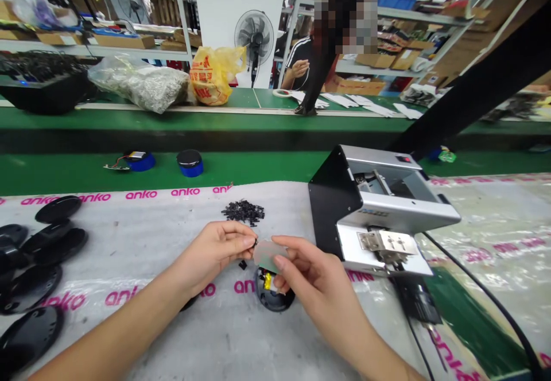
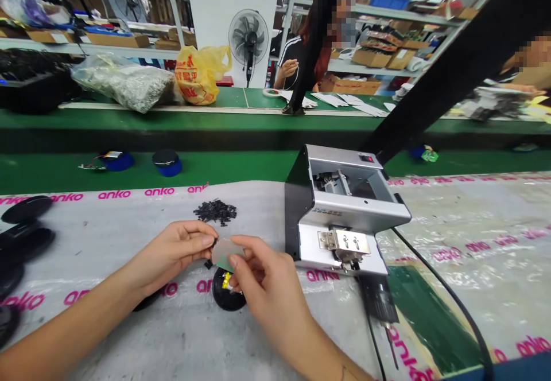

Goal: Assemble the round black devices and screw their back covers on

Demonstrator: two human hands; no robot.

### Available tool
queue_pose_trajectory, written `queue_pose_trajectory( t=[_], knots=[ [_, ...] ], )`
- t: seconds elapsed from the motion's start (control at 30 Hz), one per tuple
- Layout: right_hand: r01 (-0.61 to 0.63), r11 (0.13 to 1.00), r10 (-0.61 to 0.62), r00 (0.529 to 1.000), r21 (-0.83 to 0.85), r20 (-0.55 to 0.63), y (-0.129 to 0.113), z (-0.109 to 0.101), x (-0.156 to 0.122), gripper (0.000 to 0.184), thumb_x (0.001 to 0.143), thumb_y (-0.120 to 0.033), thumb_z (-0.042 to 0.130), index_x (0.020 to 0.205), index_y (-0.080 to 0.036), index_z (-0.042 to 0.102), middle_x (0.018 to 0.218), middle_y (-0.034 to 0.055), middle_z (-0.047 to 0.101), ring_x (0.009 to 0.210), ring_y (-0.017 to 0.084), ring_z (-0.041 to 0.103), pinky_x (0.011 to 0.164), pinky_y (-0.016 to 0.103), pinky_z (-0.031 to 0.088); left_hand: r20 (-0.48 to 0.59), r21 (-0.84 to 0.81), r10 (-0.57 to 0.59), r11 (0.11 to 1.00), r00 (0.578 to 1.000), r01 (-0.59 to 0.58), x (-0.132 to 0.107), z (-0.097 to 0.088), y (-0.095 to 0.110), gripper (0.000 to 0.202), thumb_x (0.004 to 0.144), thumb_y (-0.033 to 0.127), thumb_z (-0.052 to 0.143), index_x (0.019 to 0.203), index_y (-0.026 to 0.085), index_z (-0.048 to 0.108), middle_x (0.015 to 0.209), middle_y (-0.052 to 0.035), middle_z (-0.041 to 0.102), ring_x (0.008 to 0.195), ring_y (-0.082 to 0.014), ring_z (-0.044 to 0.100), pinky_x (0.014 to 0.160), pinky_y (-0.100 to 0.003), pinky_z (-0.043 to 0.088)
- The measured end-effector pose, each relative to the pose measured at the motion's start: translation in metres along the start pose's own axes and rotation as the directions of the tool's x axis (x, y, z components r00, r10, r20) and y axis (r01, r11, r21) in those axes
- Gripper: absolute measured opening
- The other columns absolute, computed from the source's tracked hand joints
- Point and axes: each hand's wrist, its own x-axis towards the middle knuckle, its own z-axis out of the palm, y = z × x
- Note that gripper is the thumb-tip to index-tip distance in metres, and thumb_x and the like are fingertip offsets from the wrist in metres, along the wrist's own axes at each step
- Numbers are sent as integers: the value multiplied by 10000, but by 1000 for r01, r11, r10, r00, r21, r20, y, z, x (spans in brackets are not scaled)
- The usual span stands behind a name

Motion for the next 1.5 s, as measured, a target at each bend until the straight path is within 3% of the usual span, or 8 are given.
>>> queue_pose_trajectory(
  t=[0.23, 0.47, 0.7, 0.87, 1.0, 1.13, 1.27, 1.5],
  knots=[
    [135, 981, -141, 989, -136, -35, 0, 6, -4, 180, 939, -306, 529, 1062, -206, 614, 659, -22, 586, 585, 142, 674, 484, 213, 512, -75, -112, 62, 991, 995, -70, -2, 7, -10, 158, 738, 277, 799, 785, 141, 733, 741, -20, 681, 698, -108, 601, 723, -230, 486],
    [77, 994, -76, 997, -78, 17, 2, 5, -3, 214, 921, -324, 553, 1076, -199, 632, 669, -26, 580, 580, 153, 689, 510, 239, 554, -22, 288, 81, 955, 996, -71, -6, 2, 6, 109, 740, 263, 776, 762, 157, 755, 663, -6, 672, 625, -111, 568, 638, -232, 456],
    [141, 955, -138, 990, -261, 27, -6, -7, 0, 225, 950, -294, 516, 1133, -209, 615, 697, 2, 670, 606, 155, 676, 548, 257, 559, -50, 267, 8, 964, 999, 6, -12, 6, 16, 195, 663, 265, 831, 837, 194, 778, 755, -19, 740, 719, -154, 652, 734, -277, 508],
    [429, 631, -414, 891, -647, 187, -11, -10, -6, 350, 928, -217, 574, 1276, -210, 540, 1116, 101, 643, 985, 233, 629, 839, 400, 559, -134, 231, 39, 973, 990, -7, -16, 18, 11, 154, 683, 291, 813, 741, 164, 750, 702, -32, 729, 698, -156, 656, 700, -269, 517],
    [497, 464, -444, 847, -733, 293, -13, -16, -11, 397, 950, -172, 538, 1339, -249, 507, 1132, 98, 615, 1018, 238, 588, 843, 404, 536, -103, 192, 48, 981, 994, -27, -21, 22, 12, 242, 674, 260, 825, 872, 164, 723, 755, -33, 750, 761, -178, 694, 758, -295, 539],
    [465, 485, -390, 873, -741, 293, -14, -24, -13, 414, 942, -177, 546, 1338, -291, 505, 1126, 80, 606, 981, 217, 594, 811, 371, 534, 90, 286, 2, 958, 996, -28, -26, 14, 17, 524, 651, 255, 842, 1138, 213, 653, 985, -63, 759, 954, -246, 697, 847, -369, 537],
    [436, 568, -389, 890, -697, 239, -14, -23, -18, 377, 904, -165, 584, 1261, -279, 540, 1117, 53, 629, 1013, 201, 605, 856, 343, 533, 227, 590, 99, 778, 969, -218, -25, 10, 4, 862, 569, 271, 880, 1356, 302, 529, 1418, -62, 543, 1293, -307, 486, 1008, -407, 449],
    [273, 675, -383, 923, -686, -10, 4, -4, -41, 303, 909, -267, 575, 1210, -251, 554, 1241, 77, 621, 1143, 249, 596, 953, 398, 521, 313, 735, 178, 577, 933, -356, -15, 22, -19, 562, 639, 257, 812, 1179, 256, 655, 1063, -16, 713, 959, -259, 640, 862, -366, 481]
  ],
)
